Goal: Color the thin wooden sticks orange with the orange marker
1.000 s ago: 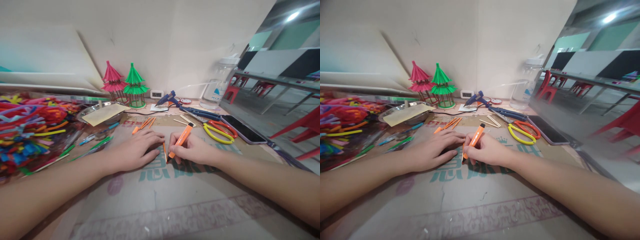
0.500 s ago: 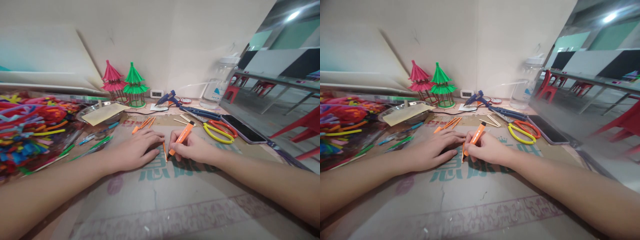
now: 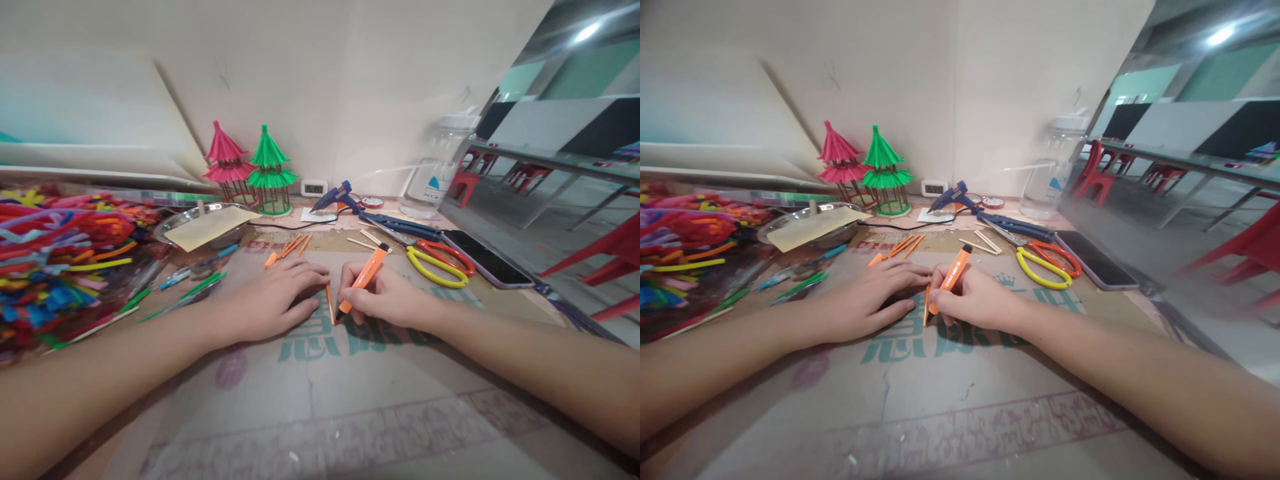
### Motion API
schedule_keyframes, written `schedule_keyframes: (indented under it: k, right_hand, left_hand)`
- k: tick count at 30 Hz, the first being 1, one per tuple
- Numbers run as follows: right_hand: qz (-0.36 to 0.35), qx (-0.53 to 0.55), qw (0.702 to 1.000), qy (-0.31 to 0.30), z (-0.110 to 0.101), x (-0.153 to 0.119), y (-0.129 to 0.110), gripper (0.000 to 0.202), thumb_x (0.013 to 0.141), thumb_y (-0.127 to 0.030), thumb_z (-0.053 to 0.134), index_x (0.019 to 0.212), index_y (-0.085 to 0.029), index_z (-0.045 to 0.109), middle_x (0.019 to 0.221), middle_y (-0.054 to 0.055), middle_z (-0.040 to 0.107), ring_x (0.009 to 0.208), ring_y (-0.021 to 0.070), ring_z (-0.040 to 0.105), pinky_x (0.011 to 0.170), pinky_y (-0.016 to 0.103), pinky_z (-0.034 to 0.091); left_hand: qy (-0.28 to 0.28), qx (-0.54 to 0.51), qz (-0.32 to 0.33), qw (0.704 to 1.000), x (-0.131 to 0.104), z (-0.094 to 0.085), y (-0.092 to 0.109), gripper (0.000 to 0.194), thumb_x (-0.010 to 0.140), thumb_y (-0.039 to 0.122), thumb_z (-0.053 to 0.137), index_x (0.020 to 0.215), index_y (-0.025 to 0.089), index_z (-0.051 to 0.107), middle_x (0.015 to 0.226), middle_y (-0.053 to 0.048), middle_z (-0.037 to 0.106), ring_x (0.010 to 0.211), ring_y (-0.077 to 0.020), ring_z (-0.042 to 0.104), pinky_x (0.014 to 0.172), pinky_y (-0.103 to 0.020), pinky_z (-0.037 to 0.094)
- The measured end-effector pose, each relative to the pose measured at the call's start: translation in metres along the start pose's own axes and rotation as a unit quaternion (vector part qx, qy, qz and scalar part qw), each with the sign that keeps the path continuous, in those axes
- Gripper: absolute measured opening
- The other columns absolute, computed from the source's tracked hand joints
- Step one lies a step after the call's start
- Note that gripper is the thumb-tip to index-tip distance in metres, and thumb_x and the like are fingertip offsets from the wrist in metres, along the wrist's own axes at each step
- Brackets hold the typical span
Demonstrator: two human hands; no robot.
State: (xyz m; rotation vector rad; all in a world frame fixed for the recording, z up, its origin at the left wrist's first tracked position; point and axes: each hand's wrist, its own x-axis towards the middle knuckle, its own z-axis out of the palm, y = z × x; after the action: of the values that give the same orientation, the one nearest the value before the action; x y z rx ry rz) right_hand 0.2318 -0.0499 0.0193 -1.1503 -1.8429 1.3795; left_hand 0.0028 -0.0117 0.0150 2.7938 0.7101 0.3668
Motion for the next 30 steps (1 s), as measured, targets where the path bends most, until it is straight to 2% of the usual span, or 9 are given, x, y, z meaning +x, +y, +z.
schedule_keyframes:
  k: [5, 11, 15, 23, 30]
  right_hand:
    - [-0.005, -0.02, 0.998, 0.062, 0.0004, 0.0027, 0.003, 0.011, 0.086, -0.025, 0.056, 0.08, -0.022, 0.048, 0.054, -0.006, 0.057, 0.044, 0.008, 0.046, 0.043, 0.019, 0.032]
    - [-0.005, -0.028, 0.996, 0.086, 0.0001, 0.0053, 0.0041, 0.013, 0.092, -0.029, 0.053, 0.082, -0.022, 0.048, 0.056, -0.007, 0.057, 0.044, 0.0078, 0.045, 0.044, 0.02, 0.032]
    - [0.001, -0.024, 0.996, 0.081, 0.0001, 0.0053, 0.0025, 0.012, 0.091, -0.027, 0.053, 0.082, -0.022, 0.048, 0.055, -0.008, 0.057, 0.044, 0.0074, 0.044, 0.043, 0.019, 0.032]
    - [-0.001, -0.004, 1.0, 0.017, -0.0001, 0.0009, 0.0001, 0.01, 0.08, -0.016, 0.056, 0.074, -0.021, 0.05, 0.052, -0.007, 0.056, 0.045, 0.0076, 0.047, 0.044, 0.018, 0.034]
    - [-0.003, -0.013, 0.997, 0.069, 0.0002, 0.0049, 0.0036, 0.01, 0.087, -0.022, 0.054, 0.079, -0.022, 0.049, 0.052, -0.008, 0.057, 0.043, 0.0069, 0.043, 0.042, 0.018, 0.032]
  left_hand:
    - [-0.001, 0.008, 0.002, 1.0, -0.0005, 0.0005, -0.0017, 0.034, 0.101, 0.029, 0.046, 0.132, 0.021, 0.059, 0.142, -0.011, 0.058, 0.132, -0.0285, 0.052, 0.113, -0.05, 0.04]
    - [-0.003, 0.009, 0.003, 1.0, -0.0011, 0.0008, -0.0014, 0.037, 0.102, 0.029, 0.045, 0.135, 0.02, 0.058, 0.144, -0.011, 0.056, 0.133, -0.028, 0.051, 0.114, -0.05, 0.04]
    - [-0.007, 0.011, 0.001, 1.0, -0.0007, 0.0004, -0.0007, 0.037, 0.102, 0.03, 0.044, 0.135, 0.02, 0.058, 0.145, -0.012, 0.056, 0.133, -0.0281, 0.051, 0.114, -0.05, 0.04]
    - [-0.018, 0.01, -0.005, 1.0, 0.0002, -0.0004, -0.0011, 0.039, 0.102, 0.031, 0.044, 0.138, 0.021, 0.056, 0.146, -0.011, 0.055, 0.134, -0.0276, 0.05, 0.116, -0.049, 0.038]
    - [-0.012, 0.008, -0.007, 1.0, 0.0005, -0.0003, 0.0001, 0.037, 0.102, 0.03, 0.045, 0.136, 0.021, 0.058, 0.145, -0.011, 0.055, 0.135, -0.0284, 0.049, 0.115, -0.05, 0.039]
